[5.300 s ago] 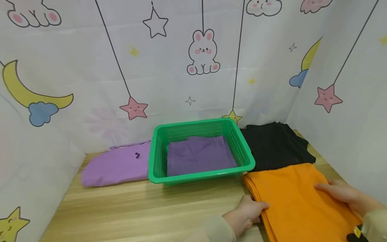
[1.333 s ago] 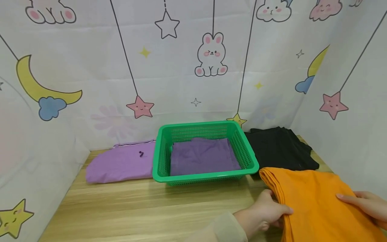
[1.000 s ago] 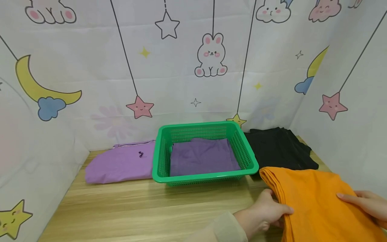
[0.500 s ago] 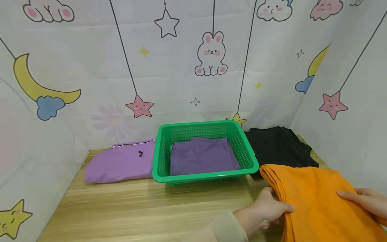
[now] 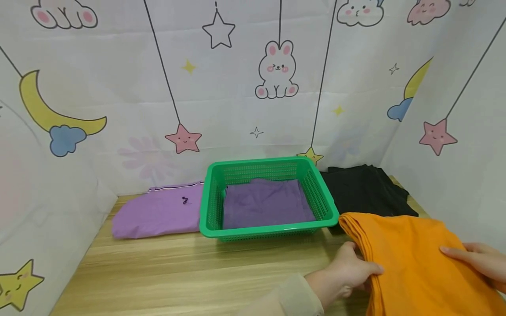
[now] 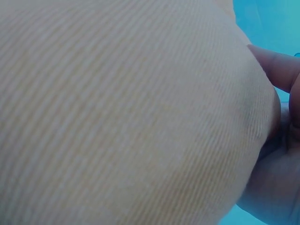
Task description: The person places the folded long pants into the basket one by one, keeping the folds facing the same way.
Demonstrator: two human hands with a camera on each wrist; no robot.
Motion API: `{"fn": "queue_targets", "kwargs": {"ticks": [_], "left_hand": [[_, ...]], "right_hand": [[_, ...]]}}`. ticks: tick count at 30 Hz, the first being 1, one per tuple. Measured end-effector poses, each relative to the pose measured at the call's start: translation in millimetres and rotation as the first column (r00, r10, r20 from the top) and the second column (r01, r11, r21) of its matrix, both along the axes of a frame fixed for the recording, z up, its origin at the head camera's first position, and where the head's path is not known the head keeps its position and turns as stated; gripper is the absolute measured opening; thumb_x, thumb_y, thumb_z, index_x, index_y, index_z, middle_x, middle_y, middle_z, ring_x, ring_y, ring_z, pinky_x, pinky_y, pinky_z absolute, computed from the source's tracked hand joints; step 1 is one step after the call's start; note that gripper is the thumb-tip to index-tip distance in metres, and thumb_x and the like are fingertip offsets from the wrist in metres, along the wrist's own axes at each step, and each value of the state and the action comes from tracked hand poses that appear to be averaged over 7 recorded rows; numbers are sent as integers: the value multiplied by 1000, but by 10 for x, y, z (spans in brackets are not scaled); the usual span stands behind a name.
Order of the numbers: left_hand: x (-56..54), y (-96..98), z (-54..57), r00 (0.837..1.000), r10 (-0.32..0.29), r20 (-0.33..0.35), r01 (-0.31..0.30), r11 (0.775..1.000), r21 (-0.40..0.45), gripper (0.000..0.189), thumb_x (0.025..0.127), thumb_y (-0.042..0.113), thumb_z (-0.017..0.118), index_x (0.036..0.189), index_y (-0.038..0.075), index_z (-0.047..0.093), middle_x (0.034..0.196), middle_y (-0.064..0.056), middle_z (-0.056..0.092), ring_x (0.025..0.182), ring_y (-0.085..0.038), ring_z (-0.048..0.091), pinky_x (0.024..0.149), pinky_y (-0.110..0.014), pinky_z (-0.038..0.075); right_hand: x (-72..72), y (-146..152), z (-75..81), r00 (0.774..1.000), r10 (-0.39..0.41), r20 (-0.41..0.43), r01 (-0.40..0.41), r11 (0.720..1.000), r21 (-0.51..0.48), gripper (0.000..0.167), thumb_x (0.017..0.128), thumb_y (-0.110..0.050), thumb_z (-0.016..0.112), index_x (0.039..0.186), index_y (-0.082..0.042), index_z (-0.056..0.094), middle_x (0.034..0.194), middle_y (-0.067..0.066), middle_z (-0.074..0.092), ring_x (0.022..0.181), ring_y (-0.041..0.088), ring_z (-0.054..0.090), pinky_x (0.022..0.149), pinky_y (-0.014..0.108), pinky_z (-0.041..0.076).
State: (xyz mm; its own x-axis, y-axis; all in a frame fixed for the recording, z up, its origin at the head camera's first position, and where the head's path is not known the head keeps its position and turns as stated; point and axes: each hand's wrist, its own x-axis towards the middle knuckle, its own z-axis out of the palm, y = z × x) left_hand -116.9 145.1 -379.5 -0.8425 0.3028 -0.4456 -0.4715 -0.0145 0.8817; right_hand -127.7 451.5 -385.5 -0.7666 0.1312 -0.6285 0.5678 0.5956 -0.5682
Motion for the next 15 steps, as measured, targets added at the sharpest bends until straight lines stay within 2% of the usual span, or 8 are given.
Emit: {"fn": "queue_targets", "kwargs": {"ticks": [15], "left_hand": [[21,-23,-35,1000,12,0,-12,999,40,46,75,-11,69,110,7,46,81,-11,58,70,-28,65,63,-52,55]], "right_hand": [[-2,-69,8,1000,8,-24,-9,999,-43,92,95,-54,45,129,28,21,93,4,65,82,18,64,77,40,54]]}}
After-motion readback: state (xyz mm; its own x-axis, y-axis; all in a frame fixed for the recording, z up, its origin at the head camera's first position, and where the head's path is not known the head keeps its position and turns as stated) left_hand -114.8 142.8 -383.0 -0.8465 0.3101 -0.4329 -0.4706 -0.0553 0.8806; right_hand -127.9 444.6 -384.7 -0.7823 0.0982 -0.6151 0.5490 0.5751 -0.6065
